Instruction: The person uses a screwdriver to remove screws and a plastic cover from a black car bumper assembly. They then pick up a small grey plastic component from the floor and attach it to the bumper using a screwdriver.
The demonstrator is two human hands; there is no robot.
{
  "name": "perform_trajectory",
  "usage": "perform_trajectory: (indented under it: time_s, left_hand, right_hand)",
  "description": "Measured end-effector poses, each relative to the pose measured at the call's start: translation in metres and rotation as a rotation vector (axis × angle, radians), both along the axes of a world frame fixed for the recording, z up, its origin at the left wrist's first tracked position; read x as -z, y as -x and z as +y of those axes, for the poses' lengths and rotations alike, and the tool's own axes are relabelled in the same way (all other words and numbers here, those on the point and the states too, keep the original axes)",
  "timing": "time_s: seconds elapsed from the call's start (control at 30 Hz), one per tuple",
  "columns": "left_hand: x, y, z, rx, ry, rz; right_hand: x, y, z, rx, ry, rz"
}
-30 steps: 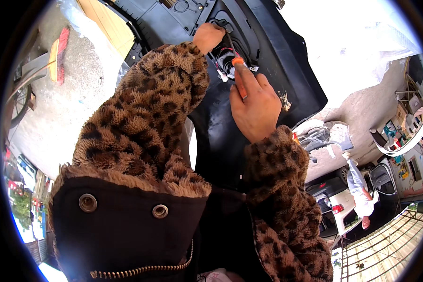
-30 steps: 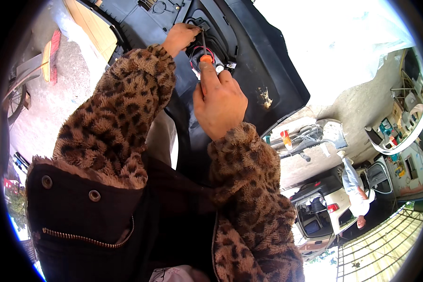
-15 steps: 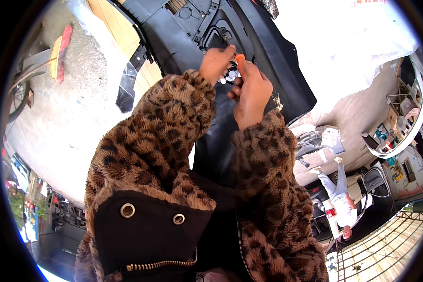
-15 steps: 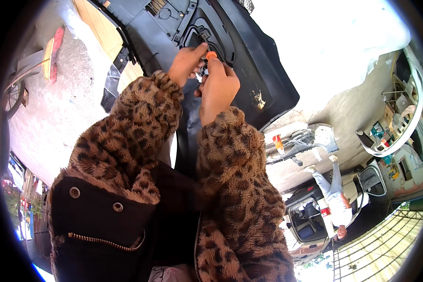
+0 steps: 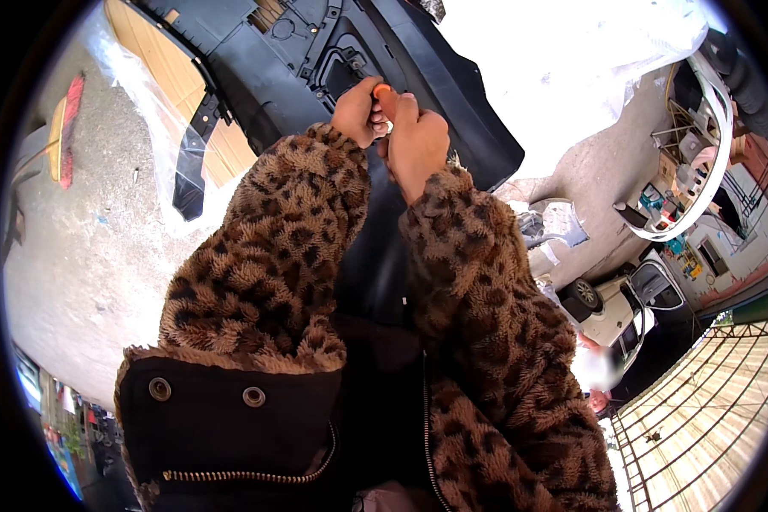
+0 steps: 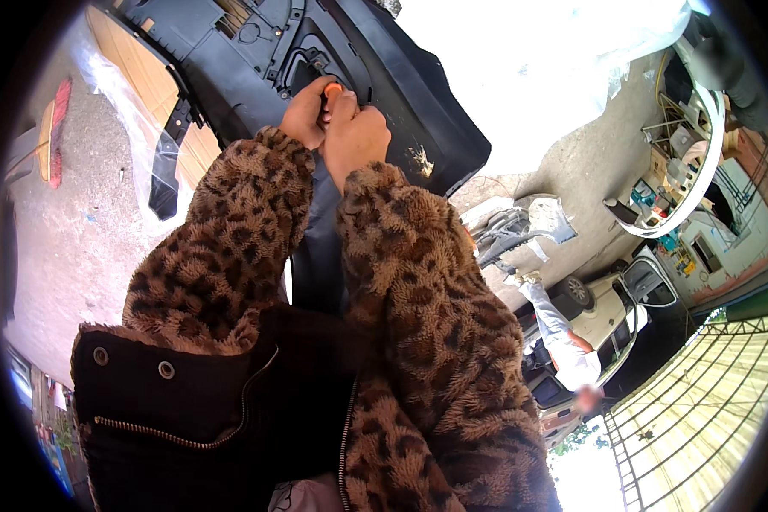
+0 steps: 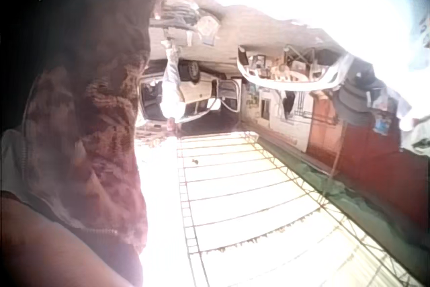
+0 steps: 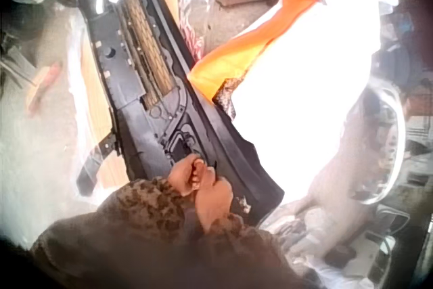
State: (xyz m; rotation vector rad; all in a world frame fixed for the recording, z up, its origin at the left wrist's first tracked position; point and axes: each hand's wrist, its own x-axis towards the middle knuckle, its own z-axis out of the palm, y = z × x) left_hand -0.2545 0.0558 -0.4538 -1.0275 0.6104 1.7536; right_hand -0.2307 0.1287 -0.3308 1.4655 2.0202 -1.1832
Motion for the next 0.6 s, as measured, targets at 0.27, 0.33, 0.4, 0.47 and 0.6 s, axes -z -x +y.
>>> perform_trajectory:
  time_s: [0.27,0.33,0.4,0.47,0.6]
  left_hand:
    - [0.083,-0.008,-0.016,0.561,-0.082,1.279]
    - [0.087,-0.013,-0.009,0.434,-0.087,0.972]
    - [0.08,-0.014,-0.011,0.423,-0.076,0.913]
    - [0.117,-0.02,-0.022,0.456,-0.083,0.821]
    - [0.108,-0.02,-0.019,0.503,-0.023,0.954]
  right_hand:
    - [-0.01,-0.013,0.0,-0.675,-0.763,0.353]
    - [-0.002,-0.012,-0.007,-0.576,-0.709,0.249]
    - [0.013,0.005,-0.014,0.022,-0.452,-0.044]
    - [0.013,0.007,-0.019,0.406,-0.224,-0.124]
    - [-0.015,-0.015,-0.015,-0.403,-0.469,-0.001]
